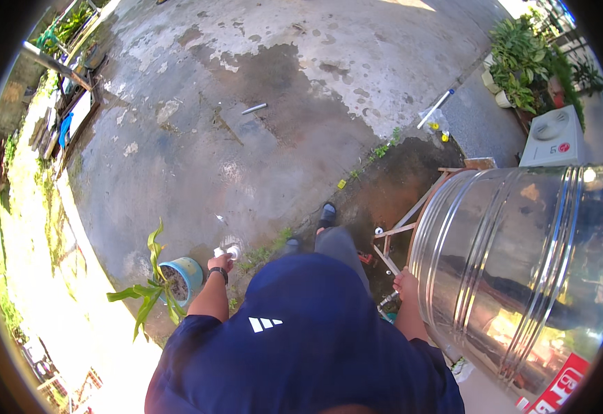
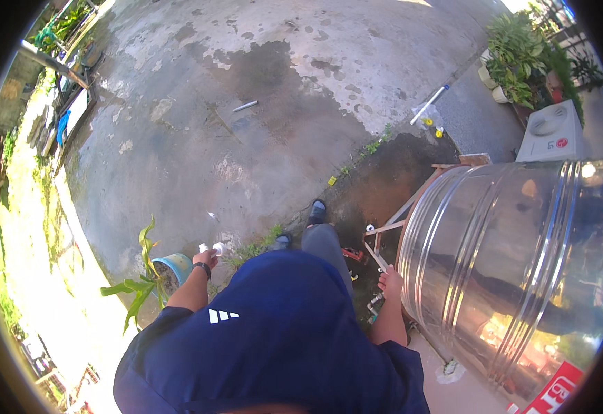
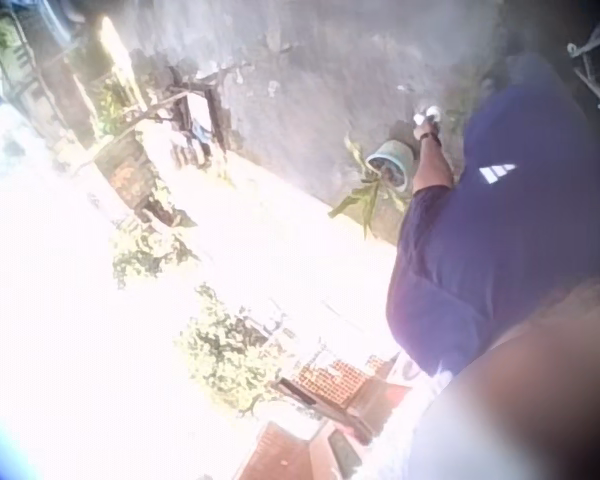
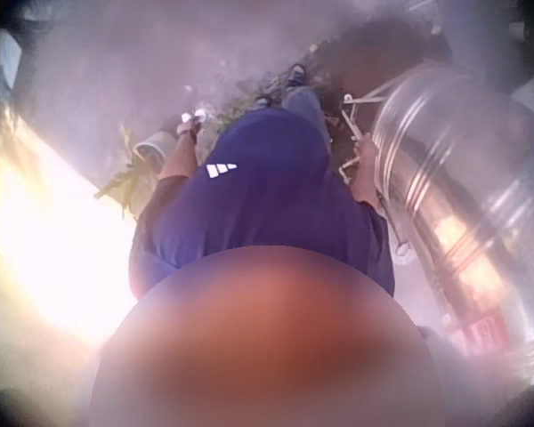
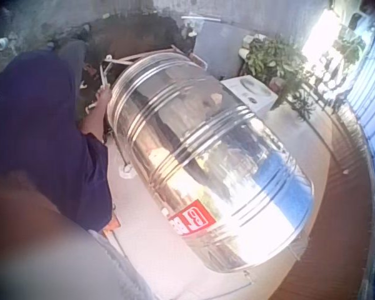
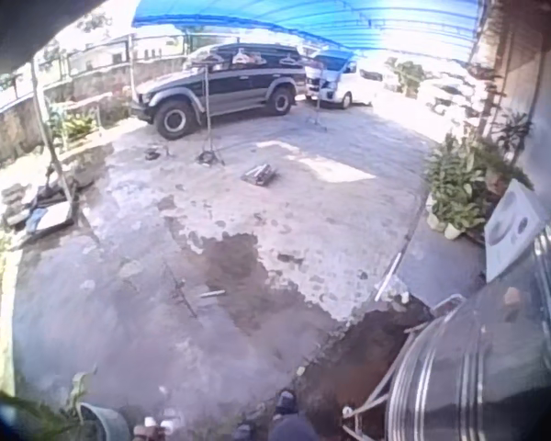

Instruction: The person wipes a valve on a water tank, then picks up two white PVC fittings and walks to a bench. They place the fittings in a bench vise, tighten the vise, and remove the fittings. The person returns to the tank, uses a pipe wrench on the valve, and then wipes the fittings with a cloth before walking back toward the bench.

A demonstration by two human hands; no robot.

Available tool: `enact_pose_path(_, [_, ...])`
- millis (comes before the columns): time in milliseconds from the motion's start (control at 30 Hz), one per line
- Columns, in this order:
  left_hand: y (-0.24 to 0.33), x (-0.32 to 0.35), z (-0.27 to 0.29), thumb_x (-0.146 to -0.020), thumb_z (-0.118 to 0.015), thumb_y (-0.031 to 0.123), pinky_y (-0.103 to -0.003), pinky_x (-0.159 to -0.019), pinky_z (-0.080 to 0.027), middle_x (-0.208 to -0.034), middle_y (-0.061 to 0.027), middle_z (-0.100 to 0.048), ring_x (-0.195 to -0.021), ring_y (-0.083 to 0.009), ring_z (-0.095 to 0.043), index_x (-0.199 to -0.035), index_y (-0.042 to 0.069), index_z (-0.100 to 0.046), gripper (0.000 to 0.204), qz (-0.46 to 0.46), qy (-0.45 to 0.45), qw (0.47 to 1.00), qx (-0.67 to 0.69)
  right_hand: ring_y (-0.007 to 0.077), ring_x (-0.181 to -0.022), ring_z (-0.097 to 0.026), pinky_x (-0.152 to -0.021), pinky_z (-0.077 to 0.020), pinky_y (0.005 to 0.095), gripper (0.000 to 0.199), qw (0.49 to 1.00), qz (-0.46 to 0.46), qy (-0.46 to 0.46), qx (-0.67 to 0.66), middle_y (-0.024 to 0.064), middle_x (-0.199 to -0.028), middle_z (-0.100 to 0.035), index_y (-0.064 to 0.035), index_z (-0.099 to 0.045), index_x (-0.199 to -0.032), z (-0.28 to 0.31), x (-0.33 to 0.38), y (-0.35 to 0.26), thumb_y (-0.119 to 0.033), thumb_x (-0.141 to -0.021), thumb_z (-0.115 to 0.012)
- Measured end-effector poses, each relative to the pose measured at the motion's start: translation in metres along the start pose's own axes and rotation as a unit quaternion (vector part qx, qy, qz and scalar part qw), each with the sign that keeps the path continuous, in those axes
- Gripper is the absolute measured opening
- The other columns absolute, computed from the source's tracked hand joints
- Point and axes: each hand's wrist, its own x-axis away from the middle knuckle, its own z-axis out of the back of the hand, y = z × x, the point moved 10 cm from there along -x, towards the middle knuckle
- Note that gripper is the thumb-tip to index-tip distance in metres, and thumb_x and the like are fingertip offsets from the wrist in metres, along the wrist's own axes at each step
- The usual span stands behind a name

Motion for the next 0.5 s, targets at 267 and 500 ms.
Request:
enact_pose_path(267, [-0.008,0.036,-0.027,-0.081,-0.077,0.010,-0.033,-0.056,-0.057,-0.090,-0.0130,-0.069,-0.067,-0.0216,-0.069,-0.108,-0.003,-0.065,0.032,0.085,0.113,0.987,0.072,0.0189,-0.073,-0.061,-0.068,-0.0536,0.0400,0.039,0.989,0.019,-0.055,0.135,0.0081,-0.094,-0.065,-0.0066,-0.061,-0.113,-0.128,-0.074,-0.199,-0.043,-0.099,-0.060])
enact_pose_path(500, [0.077,0.048,-0.103,-0.080,-0.076,0.007,-0.033,-0.051,-0.054,-0.081,-0.0107,-0.067,-0.063,-0.0211,-0.067,-0.093,-0.001,-0.060,0.022,-0.025,0.098,0.974,0.201,0.0113,-0.064,-0.061,-0.055,-0.0502,0.0279,0.033,0.905,0.131,-0.161,0.372,0.0034,-0.081,-0.066,-0.0046,-0.067,-0.103,-0.293,-0.088,-0.357,-0.037,-0.095,-0.068])
